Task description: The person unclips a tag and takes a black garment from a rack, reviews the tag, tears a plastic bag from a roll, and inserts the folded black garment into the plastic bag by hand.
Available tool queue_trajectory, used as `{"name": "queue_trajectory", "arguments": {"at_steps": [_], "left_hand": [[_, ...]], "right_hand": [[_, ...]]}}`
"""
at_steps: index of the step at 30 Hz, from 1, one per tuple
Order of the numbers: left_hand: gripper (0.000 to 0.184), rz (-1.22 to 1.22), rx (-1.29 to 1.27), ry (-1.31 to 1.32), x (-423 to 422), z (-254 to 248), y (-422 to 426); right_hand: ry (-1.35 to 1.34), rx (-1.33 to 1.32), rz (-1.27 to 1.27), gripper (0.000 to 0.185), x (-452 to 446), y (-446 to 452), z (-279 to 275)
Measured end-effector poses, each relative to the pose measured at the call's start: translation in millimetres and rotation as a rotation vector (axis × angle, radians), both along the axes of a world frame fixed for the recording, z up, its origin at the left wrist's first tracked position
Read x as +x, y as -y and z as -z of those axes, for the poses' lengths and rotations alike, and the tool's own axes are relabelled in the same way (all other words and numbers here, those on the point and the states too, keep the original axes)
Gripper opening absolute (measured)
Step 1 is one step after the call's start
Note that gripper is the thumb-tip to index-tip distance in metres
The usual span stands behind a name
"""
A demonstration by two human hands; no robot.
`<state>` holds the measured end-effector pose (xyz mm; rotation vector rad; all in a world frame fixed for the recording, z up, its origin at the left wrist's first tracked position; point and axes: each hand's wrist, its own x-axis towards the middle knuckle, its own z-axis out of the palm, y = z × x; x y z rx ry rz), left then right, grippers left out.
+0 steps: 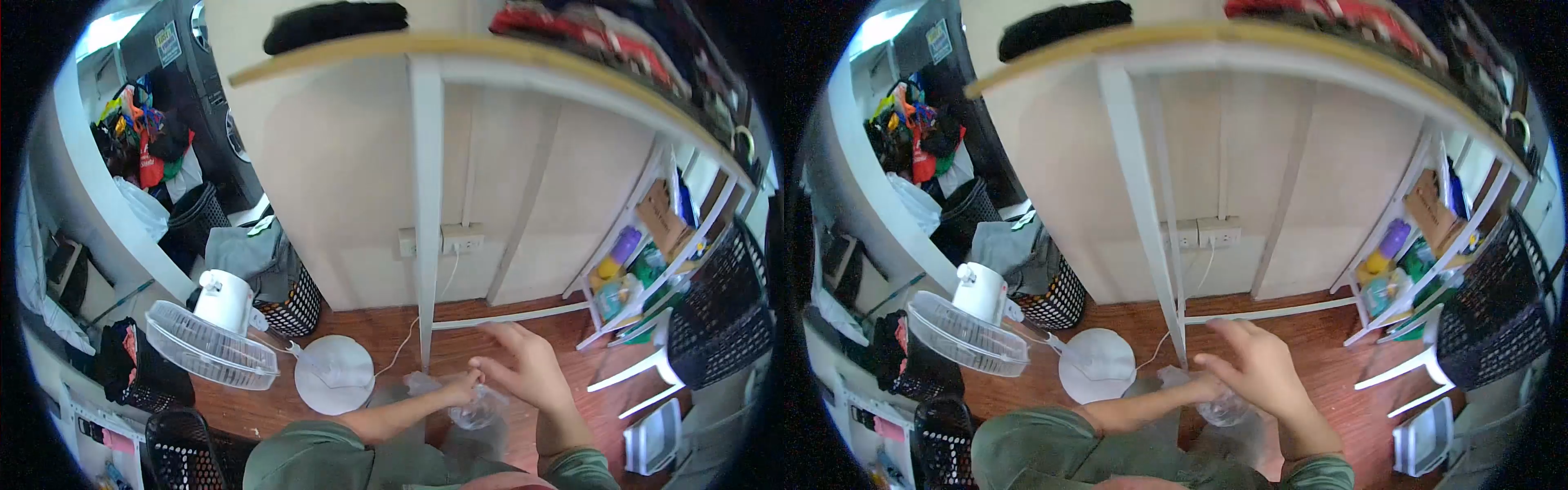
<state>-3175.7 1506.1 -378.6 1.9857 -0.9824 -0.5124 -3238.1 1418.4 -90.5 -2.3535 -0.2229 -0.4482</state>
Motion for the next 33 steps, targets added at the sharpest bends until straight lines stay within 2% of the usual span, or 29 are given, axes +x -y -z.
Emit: {"name": "queue_trajectory", "arguments": {"at_steps": [2, 4, 6, 8, 10, 12, 13, 15, 16, 17, 19, 20, 21, 22, 23, 24, 25, 26, 27, 28, 29, 30, 32, 33], "left_hand": [[0.013, 0.154, 0.170, -0.186, -7.3, -28.5, -0.3], [0.006, 0.220, 0.108, -0.114, -15.4, -68.9, -14.5], [0.007, 0.360, 0.231, -0.447, -21.9, -114.4, -26.1], [0.009, 0.432, 0.182, -0.398, -26.3, -151.6, -42.0], [0.010, 0.491, 0.137, -0.349, -27.6, -185.3, -57.9], [0.017, 0.457, 0.156, -0.425, -23.3, -219.3, -72.1], [0.017, 0.450, 0.153, -0.451, -23.2, -245.7, -82.3], [0.017, 0.444, 0.002, -0.533, -18.5, -309.3, -104.9], [0.017, 0.390, -0.003, -0.568, -17.6, -327.2, -114.2], [0.016, 0.334, -0.008, -0.599, -15.8, -344.3, -122.6], [0.016, 0.205, -0.078, -0.692, -15.9, -375.0, -141.9], [0.016, 0.128, -0.052, -0.837, -14.3, -406.6, -155.2], [0.014, 0.104, -0.123, -0.848, -13.0, -422.5, -165.8], [0.013, -0.043, -0.235, -0.997, -13.2, -430.7, -174.7], [0.017, -0.163, -0.314, -1.041, -10.6, -444.2, -183.8], [0.021, -0.327, -0.474, -1.201, -7.2, -453.9, -191.8], [0.026, -0.377, -0.645, -1.183, -0.4, -454.6, -201.5], [0.033, -0.446, -0.683, -1.174, 13.8, -441.2, -204.9], [0.041, -0.533, -0.859, -1.155, 18.2, -463.6, -207.1], [0.046, -0.548, -0.922, -1.076, 34.2, -451.0, -204.0], [0.048, -0.516, -0.987, -0.999, 42.4, -460.3, -209.7], [0.050, -0.514, -1.084, -0.953, 54.8, -464.3, -210.3], [0.051, -0.565, -1.198, -0.882, 63.3, -474.8, -213.0], [0.053, -0.498, -1.247, -0.902, 64.9, -480.6, -213.8]], "right_hand": [[-0.067, 0.006, -0.062, 0.041, -5.0, -18.1, -61.9], [-0.127, 0.019, -0.122, 0.041, -8.0, -32.5, -119.0], [-0.139, -0.007, -0.248, 0.040, -13.1, -38.6, -169.4], [-0.003, -0.025, -0.295, 0.032, -12.6, -47.4, -216.3], [0.015, -0.012, -0.229, 0.025, -5.1, -59.6, -258.6], [0.217, -0.014, -0.183, 0.018, 29.2, -66.7, -288.9], [0.249, 0.009, -0.079, 0.013, 49.8, -78.0, -309.0], [0.359, 0.005, -0.033, 0.016, 115.9, -86.7, -336.0], [0.301, 0.075, 0.053, 0.019, 154.3, -89.3, -341.3], [0.255, 0.047, 0.108, 0.034, 190.0, -88.7, -347.9], [0.309, -0.146, 0.296, 0.053, 258.6, -88.5, -337.8], [0.279, -0.140, 0.275, 0.053, 275.8, -89.7, -337.5], [0.097, -0.169, 0.266, 0.061, 288.6, -89.0, -335.4], [-0.080, -0.206, 0.248, 0.068, 295.6, -88.4, -329.7], [-0.062, -0.227, 0.176, 0.070, 299.6, -87.1, -318.3], [-0.040, -0.245, 0.095, 0.072, 305.1, -86.3, -308.8], [-0.088, -0.204, 0.069, 0.071, 303.5, -88.9, -308.3], [-0.146, -0.166, 0.037, 0.071, 294.8, -92.1, -309.6], [-0.230, -0.181, 0.040, 0.068, 286.0, -98.4, -313.5], [-0.289, -0.167, -0.032, 0.065, 275.1, -102.8, -314.7], [-0.202, -0.117, -0.035, 0.060, 260.7, -109.6, -309.2], [-0.167, -0.013, -0.145, 0.051, 244.9, -120.1, -309.0], [-0.161, -0.106, -0.174, 0.043, 222.8, -129.8, -307.8], [-0.174, 0.000, -0.221, 0.040, 208.0, -138.3, -304.9]]}}
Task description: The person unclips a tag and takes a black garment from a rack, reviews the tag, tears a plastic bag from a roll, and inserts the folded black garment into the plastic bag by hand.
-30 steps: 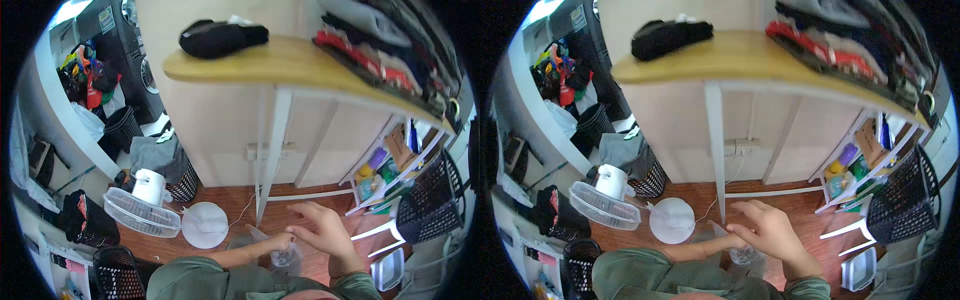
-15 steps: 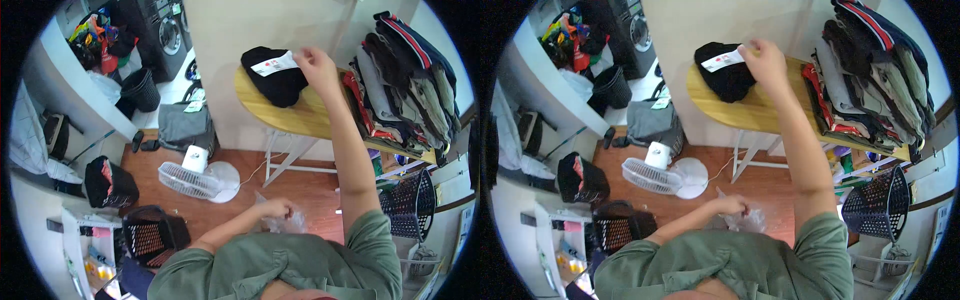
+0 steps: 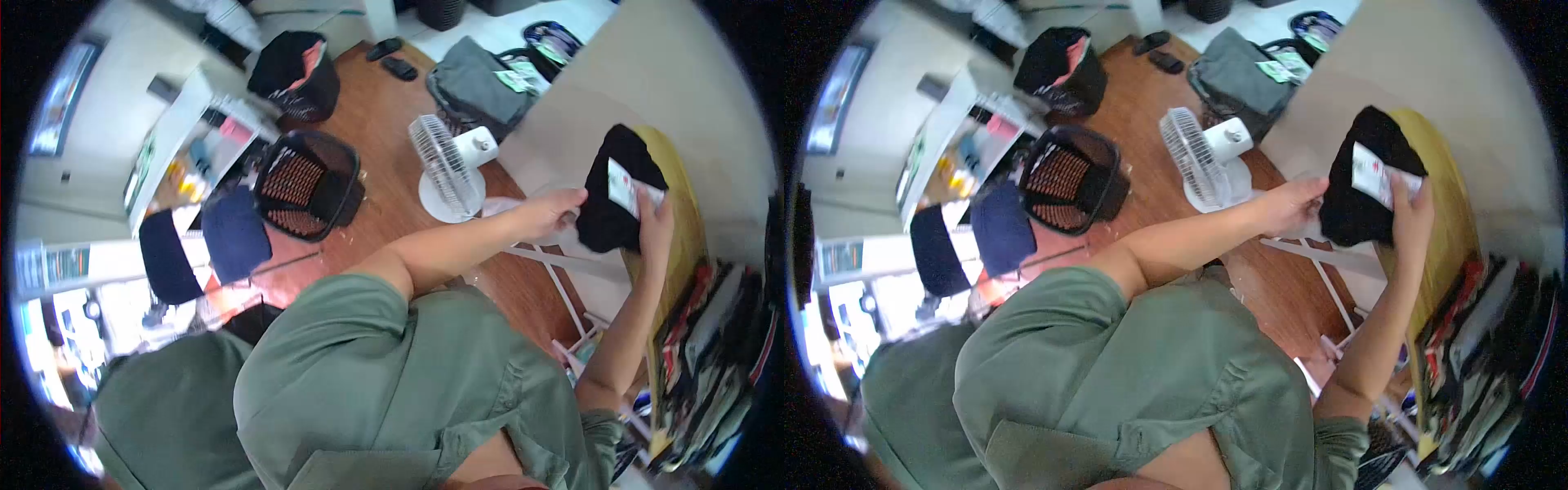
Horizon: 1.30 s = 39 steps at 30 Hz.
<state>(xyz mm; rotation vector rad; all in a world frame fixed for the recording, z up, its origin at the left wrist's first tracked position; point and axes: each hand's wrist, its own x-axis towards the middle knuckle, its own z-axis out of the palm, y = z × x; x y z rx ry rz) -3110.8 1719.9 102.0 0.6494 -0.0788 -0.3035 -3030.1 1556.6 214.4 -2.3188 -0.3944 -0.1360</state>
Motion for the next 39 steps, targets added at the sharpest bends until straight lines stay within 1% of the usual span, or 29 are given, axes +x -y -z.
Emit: {"name": "queue_trajectory", "arguments": {"at_steps": [1, 3, 4, 5, 6, 7, 8, 9, 11, 13, 14, 15, 17, 18, 19, 20, 21, 22, 23, 25, 26, 28, 29, 31, 32, 34, 35, 36, 39], "left_hand": [[0.055, 0.038, -0.069, 0.033, 0.2, -5.3, -0.4], [0.057, -0.052, -0.058, 0.067, -10.1, -9.8, -7.0], [0.063, 0.000, -0.062, -0.027, -17.2, -6.8, -12.3], [0.070, -0.025, -0.088, -0.003, -29.4, -17.4, -21.1], [0.071, -0.002, -0.099, 0.017, -39.2, -26.0, -31.1], [0.073, 0.017, -0.106, 0.039, -46.9, -31.7, -42.6], [0.073, -0.013, -0.090, 0.034, -52.1, -35.7, -52.2], [0.069, -0.053, -0.078, 0.024, -57.0, -39.5, -59.3], [0.065, -0.114, -0.062, 0.020, -67.5, -51.6, -79.8], [0.056, -0.150, 0.055, -0.134, -81.4, -68.2, -113.9], [0.052, -0.159, -0.044, -0.227, -88.8, -71.8, -131.0], [0.053, -0.199, -0.049, -0.255, -96.7, -78.0, -151.7], [0.055, -0.245, -0.141, -0.421, -117.7, -96.4, -198.6], [0.052, -0.318, -0.168, -0.363, -125.6, -91.6, -220.8], [0.048, -0.396, -0.186, -0.297, -132.1, -85.7, -246.1], [0.048, -0.404, -0.178, -0.294, -140.8, -82.3, -272.1], [0.048, -0.510, -0.119, -0.301, -149.8, -77.9, -298.0], [0.048, -0.613, -0.070, -0.316, -161.2, -70.1, -320.4], [0.047, -0.578, 0.005, -0.274, -170.6, -59.1, -351.2], [0.046, -0.686, -0.149, -0.374, -188.5, -49.8, -387.6], [0.046, -0.705, -0.135, -0.371, -194.6, -53.3, -407.8], [0.053, -0.962, -0.016, -0.530, -209.4, -58.2, -431.3], [0.053, -0.973, -0.019, -0.530, -215.5, -58.4, -446.8], [0.053, -1.030, -0.136, -0.583, -227.2, -57.5, -476.4], [0.053, -1.045, -0.148, -0.582, -231.5, -57.5, -487.5], [0.051, -1.145, -0.124, -0.685, -239.8, -58.8, -509.5], [0.051, -1.152, -0.130, -0.683, -237.5, -69.6, -514.4], [0.045, -1.270, -0.043, -0.626, -230.4, -88.5, -513.3], [0.034, -1.450, 0.105, -0.575, -220.5, -83.7, -540.8]], "right_hand": [[-0.026, 0.103, -0.028, 0.037, -16.1, -8.5, -0.3], [-0.126, 0.337, -0.023, 0.034, -38.9, -20.6, 9.9], [-0.080, 0.336, 0.006, 0.034, -50.9, -28.9, 10.5], [-0.037, 0.340, 0.041, 0.035, -63.1, -36.8, 12.2], [-0.085, 0.492, 0.037, 0.030, -68.6, -41.8, 11.8], [-0.100, 0.504, 0.011, 0.030, -71.2, -44.9, 15.8], [-0.201, 0.616, 0.031, 0.028, -73.7, -49.0, 20.3], [-0.306, 0.720, 0.051, 0.025, -76.7, -54.0, 21.5], [-0.361, 0.773, 0.025, 0.022, -87.0, -75.0, 16.9], [-0.509, 0.866, -0.077, 0.020, -87.0, -102.5, 14.9], [-0.540, 0.907, -0.119, 0.019, -84.5, -115.2, 18.3], [-0.547, 0.898, -0.119, 0.019, -82.2, -130.4, 18.1], [-0.573, 0.911, -0.141, 0.018, -76.8, -167.1, 16.3], [-0.592, 0.916, -0.239, 0.017, -63.4, -173.6, 30.4], [-0.591, 0.915, -0.243, 0.017, -53.8, -186.3, 39.0], [-0.609, 0.937, -0.221, 0.016, -47.3, -203.9, 45.0], [-0.627, 0.956, -0.202, 0.016, -41.9, -226.6, 47.3], [-0.725, 0.974, -0.175, 0.015, -39.8, -246.5, 45.8], [-0.730, 0.957, -0.173, 0.015, -34.4, -264.6, 49.7], [-0.779, 1.005, -0.092, 0.014, -24.6, -301.1, 67.6], [-0.767, 0.981, -0.032, 0.014, -18.7, -319.5, 78.2], [-0.797, 0.976, -0.083, 0.013, -10.7, -349.0, 89.6], [-0.819, 0.960, -0.115, 0.013, -9.9, -367.7, 88.3], [-0.838, 0.964, -0.099, 0.012, -13.3, -411.4, 85.3], [-0.864, 0.920, -0.159, 0.011, -14.3, -432.5, 85.7], [-0.926, 0.813, -0.288, 0.010, -13.5, -476.2, 91.7], [-0.952, 0.818, -0.308, 0.011, -8.3, -498.8, 106.3], [-0.990, 0.785, -0.304, 0.011, -5.6, -523.9, 110.9], [-1.060, 0.645, -0.348, 0.015, 14.1, -602.5, 140.5]]}}
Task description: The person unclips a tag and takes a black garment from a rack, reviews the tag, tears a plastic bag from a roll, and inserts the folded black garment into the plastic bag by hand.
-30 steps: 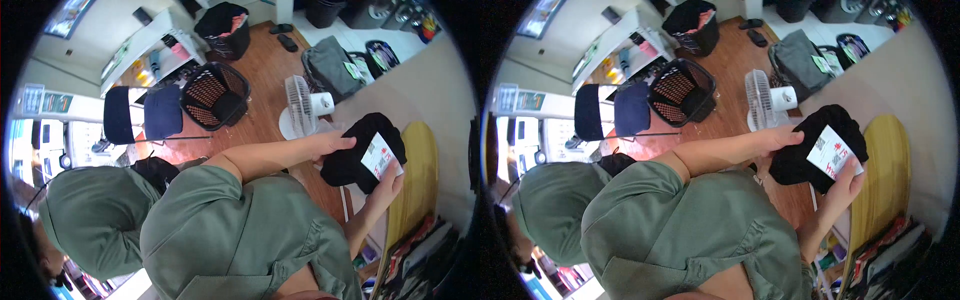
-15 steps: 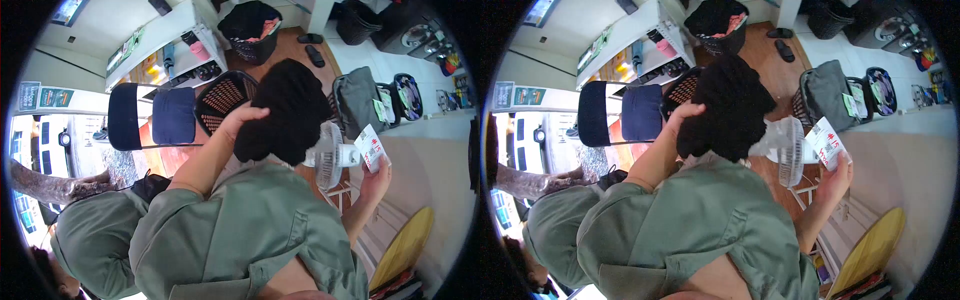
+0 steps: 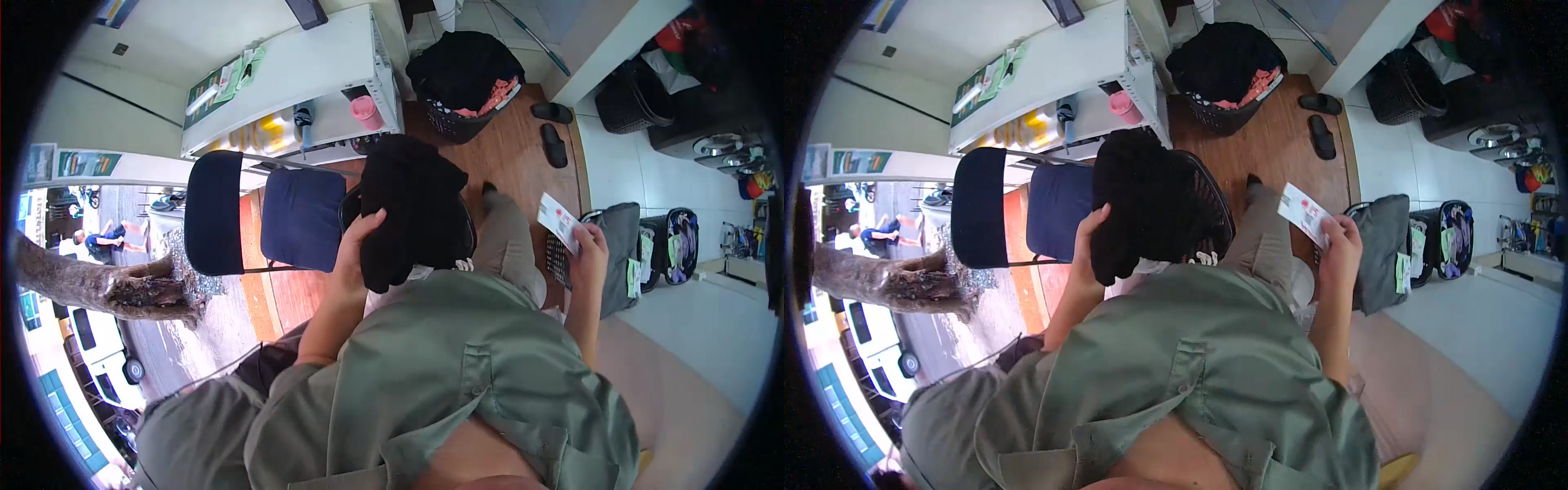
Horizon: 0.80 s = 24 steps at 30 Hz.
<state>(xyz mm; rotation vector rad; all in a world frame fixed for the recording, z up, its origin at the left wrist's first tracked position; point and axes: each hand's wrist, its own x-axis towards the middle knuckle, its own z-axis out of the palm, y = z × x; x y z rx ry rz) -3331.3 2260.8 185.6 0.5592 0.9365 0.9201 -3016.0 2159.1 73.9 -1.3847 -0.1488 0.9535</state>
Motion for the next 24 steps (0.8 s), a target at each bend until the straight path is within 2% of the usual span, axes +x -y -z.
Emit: {"name": "queue_trajectory", "arguments": {"at_steps": [2, 3, 4, 6, 7, 9, 11, 13, 14, 15, 17, 19, 20, 21, 22, 23, 24], "left_hand": [[0.031, -0.072, -0.196, 0.136, -0.9, 26.7, -32.6], [0.043, -0.091, -0.266, 0.205, -1.7, 43.4, -51.5], [0.043, -0.112, -0.268, 0.217, 2.0, 55.9, -66.3], [0.049, -0.132, -0.233, 0.163, 27.4, 65.7, -98.2], [0.052, -0.202, -0.294, 0.048, 43.0, 63.7, -115.7], [0.053, -0.288, -0.249, 0.017, 68.3, 82.7, -145.7], [0.052, -0.460, -0.325, 0.034, 94.9, 88.9, -166.6], [0.052, -0.542, -0.393, 0.063, 103.5, 107.0, -170.2], [0.051, -0.599, -0.426, 0.109, 109.4, 112.3, -173.5], [0.049, -0.696, -0.498, 0.113, 120.4, 107.9, -173.1], [0.048, -0.738, -0.464, 0.084, 137.0, 104.4, -184.5], [0.047, -0.785, -0.440, 0.055, 150.0, 96.7, -188.9], [0.045, -0.776, -0.421, 0.049, 156.8, 92.1, -192.5], [0.044, -0.766, -0.400, 0.047, 163.0, 88.4, -195.8], [0.044, -0.786, -0.406, 0.044, 168.1, 85.8, -198.6], [0.043, -0.788, -0.395, -0.006, 171.9, 82.6, -201.9], [0.042, -0.786, -0.385, -0.056, 175.9, 79.8, -204.0]], "right_hand": [[0.107, -0.040, 0.009, 0.017, 14.2, -60.6, 20.9], [0.120, -0.074, -0.056, 0.016, 26.5, -91.4, 31.9], [0.136, -0.108, -0.126, 0.016, 42.0, -125.3, 39.6], [0.166, -0.106, -0.245, 0.019, 59.3, -209.7, 45.5], [0.212, -0.097, -0.353, 0.022, 79.4, -252.9, 74.2], [0.343, -0.127, -0.450, 0.021, 93.7, -352.4, 117.9], [0.713, -0.057, -0.558, 0.018, 105.0, -448.7, 195.9], [0.803, 0.004, -0.686, 0.021, 93.8, -522.3, 192.3], [0.953, 0.077, -0.673, 0.022, 94.0, -552.3, 222.5], [0.988, 0.071, -0.708, 0.022, 92.6, -568.2, 238.1], [1.014, 0.073, -0.760, 0.022, 93.1, -594.8, 269.3], [1.410, 0.033, -0.900, 0.023, 102.3, -599.9, 301.2], [1.399, 0.037, -0.930, 0.023, 98.5, -594.5, 293.3], [1.453, -0.027, -0.850, 0.025, 93.2, -588.0, 266.5], [1.505, -0.084, -0.762, 0.029, 88.9, -582.7, 244.6], [1.538, 0.024, -0.580, 0.034, 87.0, -577.1, 236.2], [1.404, -0.026, -0.657, 0.036, 81.3, -563.2, 219.8]]}}
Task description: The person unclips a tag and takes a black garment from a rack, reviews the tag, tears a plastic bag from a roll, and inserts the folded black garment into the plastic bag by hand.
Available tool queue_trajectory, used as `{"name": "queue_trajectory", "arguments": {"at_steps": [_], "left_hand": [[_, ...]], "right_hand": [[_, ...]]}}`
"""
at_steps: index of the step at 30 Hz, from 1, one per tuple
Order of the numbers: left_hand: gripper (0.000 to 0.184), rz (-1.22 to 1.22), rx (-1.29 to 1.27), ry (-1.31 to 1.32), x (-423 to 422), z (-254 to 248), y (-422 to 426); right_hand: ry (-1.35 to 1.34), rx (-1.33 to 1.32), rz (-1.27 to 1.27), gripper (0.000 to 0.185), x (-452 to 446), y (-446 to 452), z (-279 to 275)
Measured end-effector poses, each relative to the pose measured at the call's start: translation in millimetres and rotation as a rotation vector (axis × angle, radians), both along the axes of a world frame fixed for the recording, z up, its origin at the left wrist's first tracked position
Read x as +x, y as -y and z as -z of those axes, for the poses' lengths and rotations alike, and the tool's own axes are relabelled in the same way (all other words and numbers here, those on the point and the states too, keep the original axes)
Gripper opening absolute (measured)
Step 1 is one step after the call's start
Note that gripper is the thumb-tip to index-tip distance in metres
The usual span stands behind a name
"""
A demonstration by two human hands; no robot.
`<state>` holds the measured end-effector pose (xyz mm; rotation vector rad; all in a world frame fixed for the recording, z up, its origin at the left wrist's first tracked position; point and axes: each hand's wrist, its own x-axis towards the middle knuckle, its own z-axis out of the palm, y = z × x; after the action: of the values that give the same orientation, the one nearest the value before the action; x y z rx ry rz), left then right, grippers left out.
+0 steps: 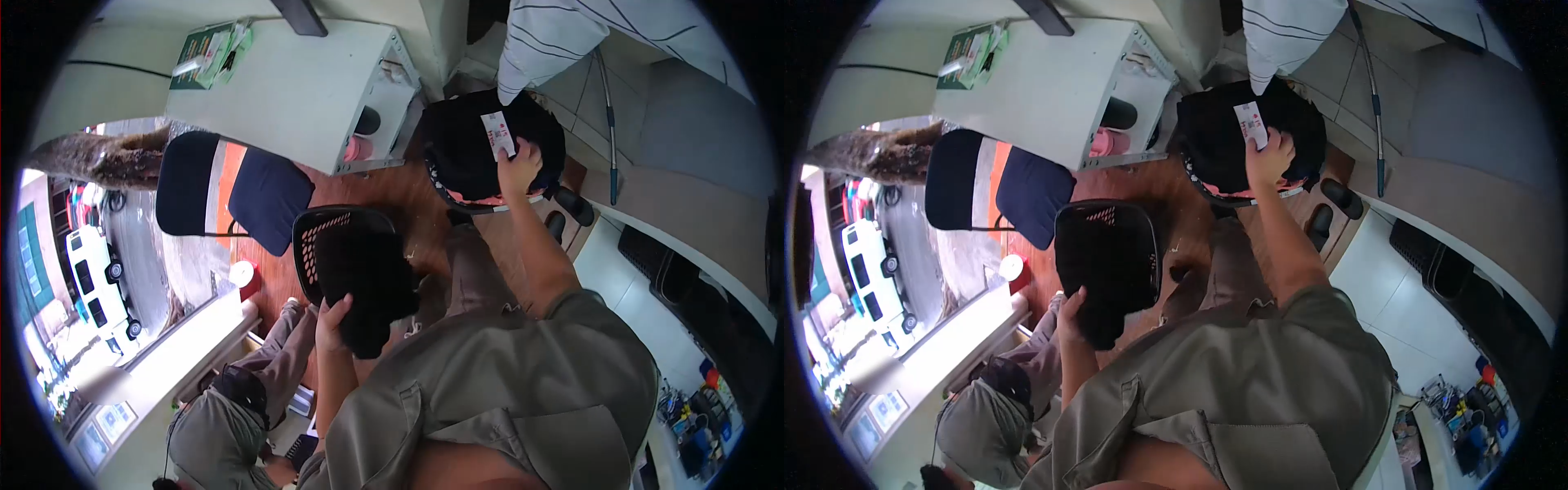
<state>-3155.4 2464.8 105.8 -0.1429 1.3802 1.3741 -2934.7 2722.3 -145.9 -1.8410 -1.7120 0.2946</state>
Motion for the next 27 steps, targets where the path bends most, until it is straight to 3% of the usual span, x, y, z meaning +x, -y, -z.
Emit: {"name": "queue_trajectory", "arguments": {"at_steps": [1, 5, 6, 8, 12, 14, 15, 17, 21, 23, 24, 26, 27], "left_hand": [[0.042, -0.013, -0.003, -0.002, 4.2, -2.6, -5.3], [0.044, 0.055, 0.051, -0.114, 24.7, -13.5, -17.1], [0.046, 0.051, 0.101, -0.105, 28.4, -16.5, -14.7], [0.048, 0.032, 0.196, -0.031, 33.0, -15.2, -0.5], [0.052, 0.014, 0.355, 0.101, 25.3, 3.2, 31.6], [0.050, -0.060, 0.443, 0.067, 44.7, -22.4, 26.3], [0.050, -0.097, 0.460, 0.053, 48.9, -33.9, 23.3], [0.044, -0.038, 0.365, -0.092, 54.7, -48.8, 26.7], [0.034, 0.060, 0.252, -0.404, 54.7, -55.6, 37.8], [0.035, 0.117, 0.199, -0.574, 55.7, -55.8, 38.7], [0.035, 0.196, 0.140, -0.720, 57.3, -58.4, 40.3], [0.033, 0.241, 0.030, -0.830, 52.0, -67.6, 45.7], [0.032, 0.207, -0.007, -0.888, 42.1, -69.2, 48.3]], "right_hand": [[-0.101, -0.109, -0.005, 0.038, -9.2, 16.9, -23.1], [-1.704, -1.493, -0.617, 0.060, -43.3, 95.9, -119.0], [-1.700, -1.502, -0.630, 0.060, -48.8, 107.6, -140.2], [-1.934, -1.718, -0.938, 0.078, -53.9, 124.4, -179.7], [-1.924, -1.681, -0.871, 0.079, -51.7, 149.3, -209.8], [-2.185, -1.838, -1.117, 0.077, -56.2, 152.7, -218.7], [-2.146, -1.883, -1.146, 0.077, -55.2, 152.4, -220.7], [-2.033, -1.659, -0.963, 0.077, -44.2, 151.3, -223.0], [-1.948, -1.704, -1.086, 0.067, -49.6, 160.7, -246.8], [-1.549, -1.357, -1.003, 0.056, -59.0, 170.2, -265.1], [-1.541, -1.376, -1.025, 0.056, -62.3, 170.0, -263.8], [-1.481, -1.277, -0.834, 0.040, -72.6, 161.6, -257.4], [-1.623, -1.341, -0.852, 0.040, -72.0, 151.6, -270.4]]}}
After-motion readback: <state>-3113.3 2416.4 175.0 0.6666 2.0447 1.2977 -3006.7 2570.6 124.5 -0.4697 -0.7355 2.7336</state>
